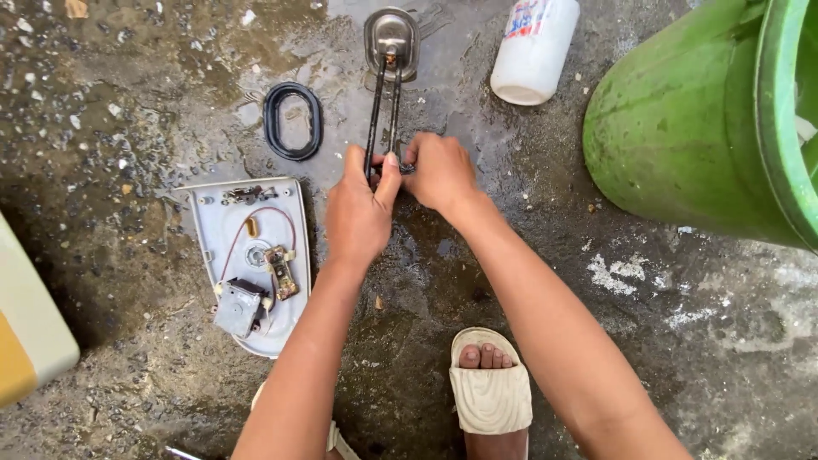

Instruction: Cleaning a water heater heating element using a steel wool pad and water on a concrete floor to remove mineral deposits.

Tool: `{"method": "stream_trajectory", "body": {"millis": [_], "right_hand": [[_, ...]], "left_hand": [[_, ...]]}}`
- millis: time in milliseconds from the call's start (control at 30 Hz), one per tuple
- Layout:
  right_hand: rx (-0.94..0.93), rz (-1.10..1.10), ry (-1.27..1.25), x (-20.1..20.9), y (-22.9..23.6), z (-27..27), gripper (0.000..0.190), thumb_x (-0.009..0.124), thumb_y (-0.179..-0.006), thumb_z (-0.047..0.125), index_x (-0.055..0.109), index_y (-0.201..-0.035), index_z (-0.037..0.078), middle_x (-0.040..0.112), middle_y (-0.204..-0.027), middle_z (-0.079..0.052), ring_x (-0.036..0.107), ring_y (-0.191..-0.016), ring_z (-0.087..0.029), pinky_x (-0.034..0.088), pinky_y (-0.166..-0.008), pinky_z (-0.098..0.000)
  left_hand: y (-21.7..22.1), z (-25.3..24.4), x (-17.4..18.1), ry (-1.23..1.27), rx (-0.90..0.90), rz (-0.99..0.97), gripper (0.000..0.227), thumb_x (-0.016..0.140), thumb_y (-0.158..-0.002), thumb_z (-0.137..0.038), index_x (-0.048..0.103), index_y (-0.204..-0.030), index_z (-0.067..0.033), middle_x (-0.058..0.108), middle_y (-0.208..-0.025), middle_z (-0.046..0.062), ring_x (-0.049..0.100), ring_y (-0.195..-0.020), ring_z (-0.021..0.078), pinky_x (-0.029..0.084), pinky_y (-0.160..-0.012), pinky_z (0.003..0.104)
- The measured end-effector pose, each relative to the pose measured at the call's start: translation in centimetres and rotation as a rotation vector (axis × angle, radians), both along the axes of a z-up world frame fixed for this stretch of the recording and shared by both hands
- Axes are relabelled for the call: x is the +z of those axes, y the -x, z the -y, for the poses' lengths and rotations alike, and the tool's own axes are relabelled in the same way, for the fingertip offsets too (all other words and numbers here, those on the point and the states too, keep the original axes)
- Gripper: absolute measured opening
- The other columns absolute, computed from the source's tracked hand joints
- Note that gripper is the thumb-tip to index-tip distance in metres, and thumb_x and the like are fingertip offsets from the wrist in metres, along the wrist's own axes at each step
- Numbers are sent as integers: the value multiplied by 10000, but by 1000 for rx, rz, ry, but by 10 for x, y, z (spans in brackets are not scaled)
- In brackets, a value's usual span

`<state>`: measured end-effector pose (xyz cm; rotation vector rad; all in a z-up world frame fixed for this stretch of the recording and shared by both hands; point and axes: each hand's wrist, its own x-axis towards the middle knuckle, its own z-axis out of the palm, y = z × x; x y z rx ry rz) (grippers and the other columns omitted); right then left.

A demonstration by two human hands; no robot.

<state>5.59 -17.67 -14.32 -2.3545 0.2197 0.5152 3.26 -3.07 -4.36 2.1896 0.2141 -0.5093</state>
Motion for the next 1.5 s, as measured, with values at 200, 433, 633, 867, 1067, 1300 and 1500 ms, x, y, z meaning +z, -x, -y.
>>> {"method": "stream_trajectory", "body": {"millis": [200, 433, 633, 867, 1067, 1300, 1500], "right_hand": [[113, -157, 141, 9, -21, -2, 115, 766, -809, 182, 785, -814, 69, 721, -813, -253, 735, -907, -482, 596, -781, -574], [67, -67, -8, 17, 4, -3, 43, 762, -782, 127, 793, -788, 97, 722, -779, -241, 711, -939, -506, 581, -832, -557], [217, 304, 107, 13, 26, -3, 58, 762, -810, 104, 709, -827, 88, 698, -743, -100, 720, -778, -318, 575, -704, -429], [373, 881, 286, 24, 26, 0, 193, 772, -817, 130, 590, -755, 140, 566, -726, 5, 633, -709, -179, 540, -558, -277], [115, 815, -4, 12, 39, 0, 203, 838, -835, 69, 642, -816, 120, 709, -872, -32, 720, -830, -250, 587, -689, -336], [-115, 224, -56, 7, 26, -4, 219, 911, -719, 198, 718, -803, 136, 737, -757, -79, 729, -788, -351, 557, -706, -452], [-77, 1, -53, -5, 9, 3, 154, 930, -679, 213, 791, -745, 229, 728, -676, -45, 743, -771, -321, 577, -754, -422]], "left_hand": [[1, 4, 6, 22, 34, -25, 464, 415, -1031, -538, 556, -1153, -113, 727, -959, 248, 712, -962, 448, 526, -822, 551], [0, 3, 3, 25, 58, -57, 485, 431, -1006, -559, 562, -1163, -119, 729, -1018, 253, 695, -1030, 477, 516, -864, 588], [3, -1, 4, -3, 22, -63, 477, 417, -1006, -558, 572, -1145, -129, 761, -1008, 205, 710, -1042, 437, 523, -881, 580], [-1, -5, 4, -38, -12, -58, 485, 414, -985, -586, 573, -1146, -157, 774, -964, 174, 713, -1012, 446, 528, -856, 590], [-1, -2, 5, -2, 13, -33, 463, 421, -999, -549, 575, -1136, -134, 762, -952, 209, 711, -997, 459, 527, -833, 591], [1, 1, 4, 9, 34, -57, 473, 418, -1001, -560, 580, -1145, -139, 759, -944, 214, 704, -1006, 467, 519, -850, 591], [3, 3, 2, 18, 56, -19, 433, 423, -1020, -558, 565, -1126, -162, 748, -878, 199, 718, -956, 437, 519, -822, 560]]}}
